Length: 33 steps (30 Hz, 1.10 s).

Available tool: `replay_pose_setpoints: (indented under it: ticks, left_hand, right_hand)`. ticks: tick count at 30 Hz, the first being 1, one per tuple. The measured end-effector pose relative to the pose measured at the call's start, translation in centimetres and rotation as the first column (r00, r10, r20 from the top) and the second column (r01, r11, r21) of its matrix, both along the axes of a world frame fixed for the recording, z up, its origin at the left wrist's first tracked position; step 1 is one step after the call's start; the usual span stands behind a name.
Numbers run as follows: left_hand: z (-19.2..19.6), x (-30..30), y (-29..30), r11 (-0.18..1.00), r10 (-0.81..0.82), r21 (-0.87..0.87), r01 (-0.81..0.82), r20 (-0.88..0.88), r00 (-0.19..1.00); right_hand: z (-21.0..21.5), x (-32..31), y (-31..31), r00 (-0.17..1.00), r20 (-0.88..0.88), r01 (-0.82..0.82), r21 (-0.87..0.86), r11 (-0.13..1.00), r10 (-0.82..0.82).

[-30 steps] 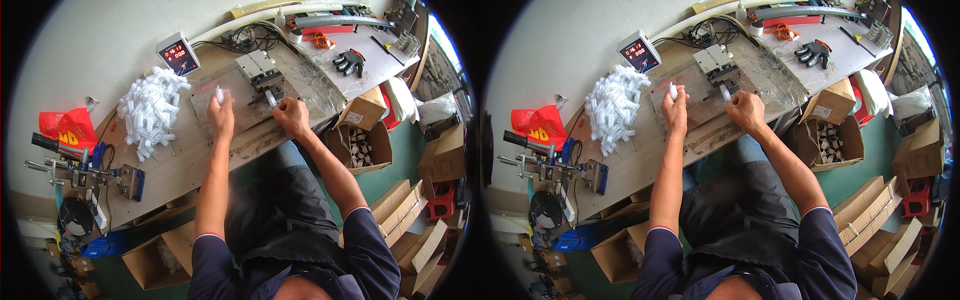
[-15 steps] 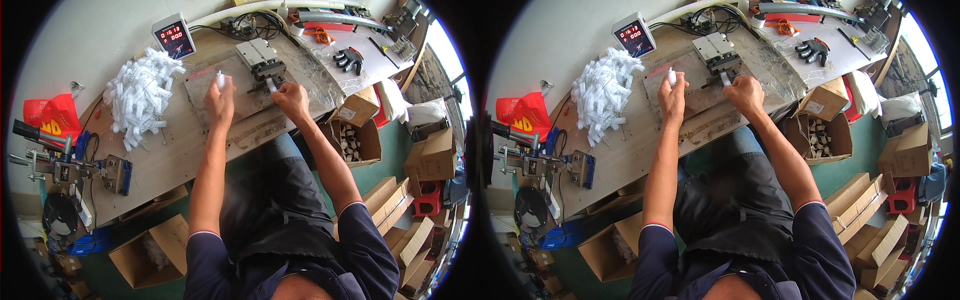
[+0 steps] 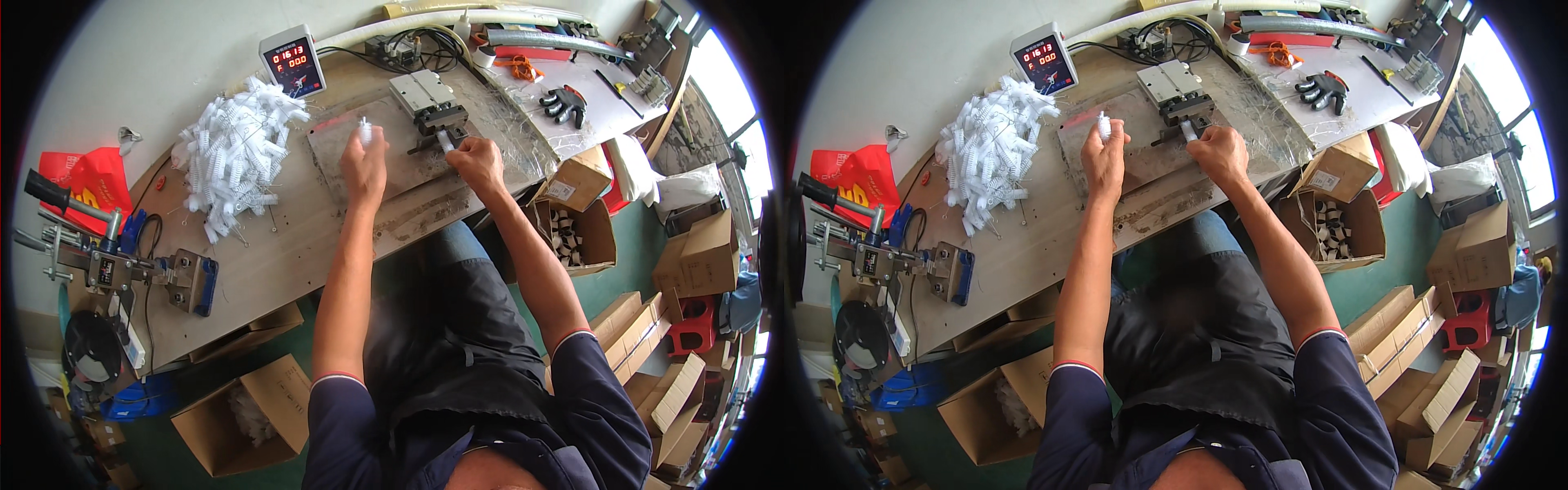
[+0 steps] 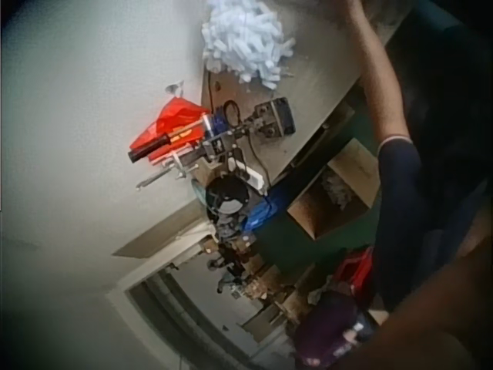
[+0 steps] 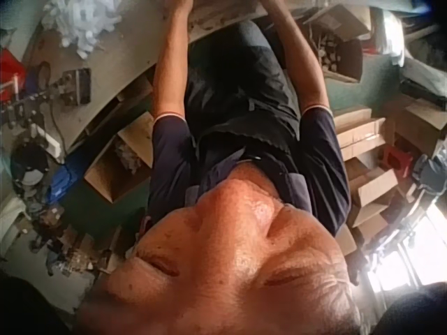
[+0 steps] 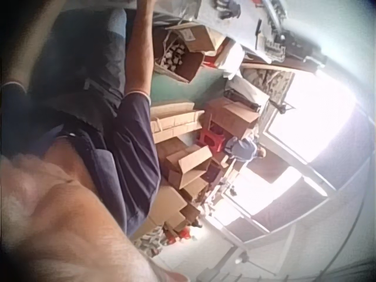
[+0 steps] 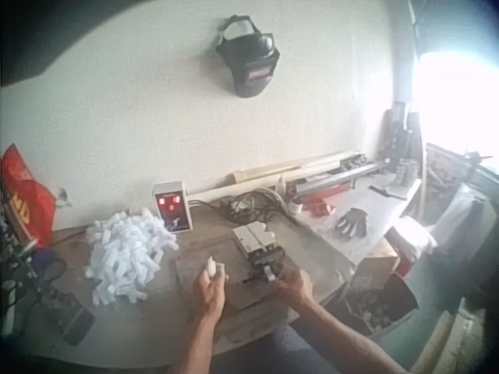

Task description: The person assembles small plastic components by hand, using tweezers to place them into a manual press jig, then pressing them together with a small press machine.

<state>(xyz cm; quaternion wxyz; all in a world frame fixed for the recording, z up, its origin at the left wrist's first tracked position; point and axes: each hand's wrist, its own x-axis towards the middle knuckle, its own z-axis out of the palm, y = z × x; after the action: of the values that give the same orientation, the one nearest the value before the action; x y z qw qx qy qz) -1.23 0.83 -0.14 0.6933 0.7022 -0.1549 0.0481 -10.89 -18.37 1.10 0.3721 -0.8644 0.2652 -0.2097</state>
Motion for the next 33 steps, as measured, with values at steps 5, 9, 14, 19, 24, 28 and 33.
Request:
replay_pose_setpoints:
  ticks: [5,9,14,19,24,28,33]
  left_hand:
    - [0.2,-0.1,0.2,0.998,0.027,0.064,-0.026,-0.007,1.000]
    - [0.4,-0.1,0.2,0.990,0.098,0.103,-0.095,-0.020,0.995]
    - [0.4,-0.3,0.0,0.973,0.161,0.158,-0.170,0.065,0.985]
    - [0.8,-1.1,-0.4,0.961,0.070,0.260,-0.093,0.099,0.993]
    - [1.2,-1.9,-0.7,0.899,0.003,0.427,-0.098,0.218,0.976]
    - [0.9,-2.3,-2.1,0.833,-0.087,0.529,-0.161,0.413,0.907]
    - [0.5,-3.3,-3.4,0.769,-0.137,0.598,-0.228,0.502,0.854]
  right_hand:
    - [0.2,-0.2,0.2,1.000,0.000,-0.004,0.030,1.000,0.004]
    - [-0.1,-0.2,0.6,1.000,0.003,0.022,0.027,0.999,-0.022]
    - [-0.4,-0.3,1.8,0.996,0.059,0.073,-0.046,0.996,-0.070]
    - [-0.8,-0.7,1.9,0.991,0.109,0.085,-0.076,0.994,-0.076]
    - [-0.5,-0.7,2.2,0.995,0.076,0.063,-0.070,0.996,-0.058]
    - [-0.4,-0.7,2.0,0.993,0.092,0.084,-0.056,0.995,-0.079]
    - [-0.6,-0.6,2.0,0.990,0.121,0.075,-0.023,0.997,-0.072]
